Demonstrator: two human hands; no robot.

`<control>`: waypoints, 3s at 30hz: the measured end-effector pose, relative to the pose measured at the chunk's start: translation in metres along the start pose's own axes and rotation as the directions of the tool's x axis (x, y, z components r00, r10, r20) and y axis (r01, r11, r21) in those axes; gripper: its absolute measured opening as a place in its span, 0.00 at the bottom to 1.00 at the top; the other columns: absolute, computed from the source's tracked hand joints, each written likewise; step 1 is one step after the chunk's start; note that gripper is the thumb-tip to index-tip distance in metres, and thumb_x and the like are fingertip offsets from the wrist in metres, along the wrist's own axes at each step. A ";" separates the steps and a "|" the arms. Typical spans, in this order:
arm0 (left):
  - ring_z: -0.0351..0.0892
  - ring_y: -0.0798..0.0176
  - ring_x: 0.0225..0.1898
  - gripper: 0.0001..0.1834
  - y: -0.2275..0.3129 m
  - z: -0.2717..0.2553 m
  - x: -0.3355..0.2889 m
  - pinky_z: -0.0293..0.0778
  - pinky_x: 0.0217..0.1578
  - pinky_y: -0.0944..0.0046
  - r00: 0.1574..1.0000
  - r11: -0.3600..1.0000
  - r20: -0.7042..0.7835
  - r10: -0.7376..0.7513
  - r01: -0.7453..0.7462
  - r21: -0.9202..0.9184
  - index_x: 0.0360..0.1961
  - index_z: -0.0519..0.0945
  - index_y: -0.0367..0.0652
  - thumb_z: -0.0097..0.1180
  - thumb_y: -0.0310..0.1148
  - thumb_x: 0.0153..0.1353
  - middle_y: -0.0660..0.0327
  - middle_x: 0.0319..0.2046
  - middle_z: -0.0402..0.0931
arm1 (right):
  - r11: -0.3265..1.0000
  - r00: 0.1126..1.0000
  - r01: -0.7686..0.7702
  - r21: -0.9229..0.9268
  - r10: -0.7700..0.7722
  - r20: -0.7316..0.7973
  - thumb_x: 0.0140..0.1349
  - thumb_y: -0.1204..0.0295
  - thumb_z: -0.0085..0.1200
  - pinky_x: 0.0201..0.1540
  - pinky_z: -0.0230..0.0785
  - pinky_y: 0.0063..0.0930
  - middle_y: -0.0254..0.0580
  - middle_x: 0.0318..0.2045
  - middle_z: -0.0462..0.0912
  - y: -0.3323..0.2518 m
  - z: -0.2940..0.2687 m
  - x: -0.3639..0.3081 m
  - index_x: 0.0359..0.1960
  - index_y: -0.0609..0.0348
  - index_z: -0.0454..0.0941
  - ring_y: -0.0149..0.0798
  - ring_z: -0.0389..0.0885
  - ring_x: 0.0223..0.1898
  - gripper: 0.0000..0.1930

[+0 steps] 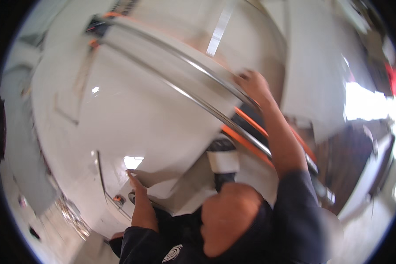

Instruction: The person measures a large ceramic tile with a tape measure, marks it, and uses a manual tile cutter to score and snap the tile into two pieces. The person then measures and cuts a second tile in the same way.

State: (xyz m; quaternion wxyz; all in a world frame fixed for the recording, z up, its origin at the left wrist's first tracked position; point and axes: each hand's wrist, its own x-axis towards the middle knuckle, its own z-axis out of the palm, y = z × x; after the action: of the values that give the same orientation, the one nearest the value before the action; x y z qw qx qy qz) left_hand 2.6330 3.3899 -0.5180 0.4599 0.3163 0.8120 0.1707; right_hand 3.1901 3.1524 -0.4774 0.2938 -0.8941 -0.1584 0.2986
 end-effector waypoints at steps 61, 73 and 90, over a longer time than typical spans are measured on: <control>0.72 0.60 0.44 0.39 0.024 0.024 0.001 0.69 0.47 0.62 0.988 0.986 -0.096 0.125 -0.135 -0.102 0.52 0.72 0.30 0.51 0.60 0.58 0.54 0.44 0.74 | 0.989 0.990 0.086 -0.123 -0.099 -0.102 0.59 0.54 0.55 0.27 0.62 0.34 0.52 0.16 0.66 -0.004 0.025 0.033 0.20 0.66 0.68 0.40 0.60 0.19 0.24; 0.71 0.54 0.49 0.46 0.018 0.012 0.010 0.69 0.49 0.58 0.994 0.999 -0.095 0.045 -0.046 -0.010 0.56 0.69 0.32 0.47 0.68 0.55 0.52 0.51 0.70 | 0.999 0.999 -0.032 -0.023 0.032 0.005 0.57 0.54 0.57 0.34 0.69 0.33 0.49 0.23 0.79 0.014 -0.009 0.000 0.30 0.65 0.79 0.41 0.76 0.27 0.21; 0.68 0.50 0.55 0.51 0.021 0.022 0.001 0.65 0.56 0.55 0.967 0.964 -0.145 0.212 -0.182 0.193 0.57 0.70 0.34 0.37 0.74 0.53 0.48 0.56 0.68 | 0.997 0.992 0.012 0.082 -0.002 -0.123 0.54 0.57 0.59 0.40 0.71 0.32 0.46 0.30 0.82 0.022 -0.005 -0.021 0.33 0.60 0.82 0.44 0.80 0.33 0.17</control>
State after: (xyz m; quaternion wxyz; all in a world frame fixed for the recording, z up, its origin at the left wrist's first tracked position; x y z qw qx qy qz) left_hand 2.6592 3.4056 -0.5183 0.3421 0.4204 0.8234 0.1680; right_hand 3.1794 3.1236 -0.4786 0.3406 -0.8974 -0.1307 0.2483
